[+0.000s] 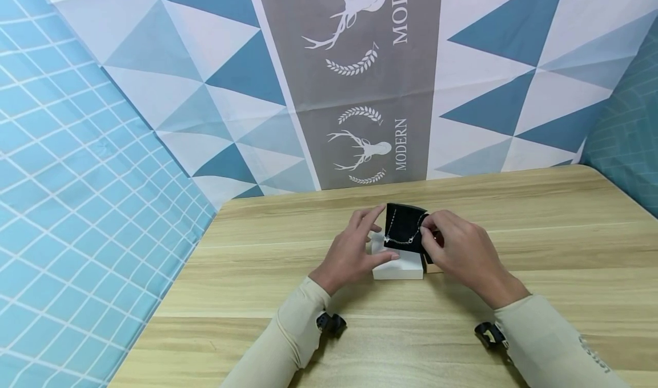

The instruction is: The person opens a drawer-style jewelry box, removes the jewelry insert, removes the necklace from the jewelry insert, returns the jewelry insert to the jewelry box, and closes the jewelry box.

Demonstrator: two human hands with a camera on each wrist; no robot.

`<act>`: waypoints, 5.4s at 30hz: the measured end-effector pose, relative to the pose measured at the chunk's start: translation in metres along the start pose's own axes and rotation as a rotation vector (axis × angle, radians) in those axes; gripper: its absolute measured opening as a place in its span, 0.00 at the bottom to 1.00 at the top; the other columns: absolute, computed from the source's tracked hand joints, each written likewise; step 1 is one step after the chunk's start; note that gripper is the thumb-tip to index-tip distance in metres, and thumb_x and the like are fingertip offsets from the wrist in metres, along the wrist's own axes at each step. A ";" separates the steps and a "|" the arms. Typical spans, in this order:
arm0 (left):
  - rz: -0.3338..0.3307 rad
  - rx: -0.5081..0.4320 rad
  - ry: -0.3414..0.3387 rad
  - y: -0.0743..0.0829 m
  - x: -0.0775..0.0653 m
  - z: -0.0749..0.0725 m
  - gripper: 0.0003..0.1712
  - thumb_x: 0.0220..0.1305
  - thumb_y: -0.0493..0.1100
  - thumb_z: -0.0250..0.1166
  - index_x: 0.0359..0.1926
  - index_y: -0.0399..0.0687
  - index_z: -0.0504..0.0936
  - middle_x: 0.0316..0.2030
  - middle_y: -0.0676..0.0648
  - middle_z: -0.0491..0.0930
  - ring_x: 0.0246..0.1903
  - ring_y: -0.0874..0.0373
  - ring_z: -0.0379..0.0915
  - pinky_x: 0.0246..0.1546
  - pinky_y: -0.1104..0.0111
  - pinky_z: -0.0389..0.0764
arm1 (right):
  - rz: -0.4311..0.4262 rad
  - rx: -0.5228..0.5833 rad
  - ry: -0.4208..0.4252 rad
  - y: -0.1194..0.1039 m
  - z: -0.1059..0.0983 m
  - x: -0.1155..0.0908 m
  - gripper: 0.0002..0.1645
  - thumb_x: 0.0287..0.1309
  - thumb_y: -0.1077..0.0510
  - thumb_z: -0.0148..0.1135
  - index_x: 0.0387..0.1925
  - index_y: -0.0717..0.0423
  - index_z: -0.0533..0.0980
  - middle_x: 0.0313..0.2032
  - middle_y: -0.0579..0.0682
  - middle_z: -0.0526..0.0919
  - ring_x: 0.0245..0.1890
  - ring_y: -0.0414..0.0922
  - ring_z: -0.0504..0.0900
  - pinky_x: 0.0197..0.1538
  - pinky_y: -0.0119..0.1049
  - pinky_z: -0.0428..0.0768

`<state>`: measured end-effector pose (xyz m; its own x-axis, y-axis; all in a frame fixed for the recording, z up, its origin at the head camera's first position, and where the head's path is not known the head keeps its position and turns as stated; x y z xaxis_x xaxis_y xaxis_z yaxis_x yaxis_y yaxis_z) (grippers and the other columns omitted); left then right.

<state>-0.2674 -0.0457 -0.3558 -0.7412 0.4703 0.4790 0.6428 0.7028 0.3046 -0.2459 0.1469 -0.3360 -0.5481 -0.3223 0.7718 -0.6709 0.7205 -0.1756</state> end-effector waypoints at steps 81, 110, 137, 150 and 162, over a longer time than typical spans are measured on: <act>0.290 0.105 0.141 0.014 0.001 -0.004 0.04 0.68 0.45 0.67 0.35 0.53 0.82 0.70 0.41 0.64 0.69 0.49 0.59 0.70 0.62 0.58 | 0.024 0.208 0.006 -0.007 0.004 0.000 0.14 0.50 0.73 0.67 0.36 0.55 0.78 0.29 0.39 0.77 0.25 0.32 0.73 0.29 0.21 0.71; 0.250 -0.116 0.274 0.014 -0.001 -0.014 0.02 0.75 0.35 0.57 0.45 0.41 0.73 0.44 0.45 0.75 0.37 0.61 0.75 0.42 0.82 0.74 | 0.000 0.156 -0.066 -0.011 0.009 0.000 0.13 0.51 0.70 0.68 0.35 0.53 0.77 0.29 0.39 0.75 0.26 0.31 0.70 0.28 0.23 0.70; 0.140 -0.343 0.246 0.010 -0.001 -0.012 0.03 0.79 0.34 0.47 0.44 0.39 0.67 0.33 0.46 0.79 0.27 0.65 0.79 0.34 0.82 0.77 | -0.038 0.141 -0.102 -0.015 0.014 -0.001 0.12 0.51 0.68 0.68 0.35 0.51 0.76 0.30 0.38 0.76 0.26 0.31 0.68 0.27 0.31 0.72; 0.151 -0.480 0.311 0.010 -0.003 -0.018 0.04 0.80 0.33 0.43 0.48 0.39 0.64 0.43 0.41 0.82 0.31 0.58 0.84 0.29 0.78 0.79 | -0.041 0.136 -0.110 -0.017 0.013 -0.001 0.13 0.51 0.68 0.69 0.35 0.50 0.76 0.30 0.37 0.75 0.26 0.31 0.68 0.30 0.35 0.73; 0.163 -0.515 0.296 0.010 -0.003 -0.017 0.05 0.80 0.32 0.40 0.49 0.39 0.62 0.46 0.41 0.84 0.41 0.56 0.85 0.37 0.75 0.81 | -0.044 0.135 -0.110 -0.018 0.014 -0.001 0.13 0.51 0.67 0.69 0.35 0.50 0.76 0.29 0.36 0.75 0.26 0.30 0.68 0.30 0.35 0.73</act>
<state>-0.2555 -0.0494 -0.3401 -0.5881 0.3300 0.7384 0.8087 0.2515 0.5317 -0.2400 0.1257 -0.3425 -0.5633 -0.4218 0.7105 -0.7520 0.6180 -0.2292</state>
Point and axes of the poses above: each hand's wrist, its own x-axis towards the middle knuckle, its own z-axis out of the palm, y = z × x, the point moved 6 cm from there along x, towards the middle knuckle
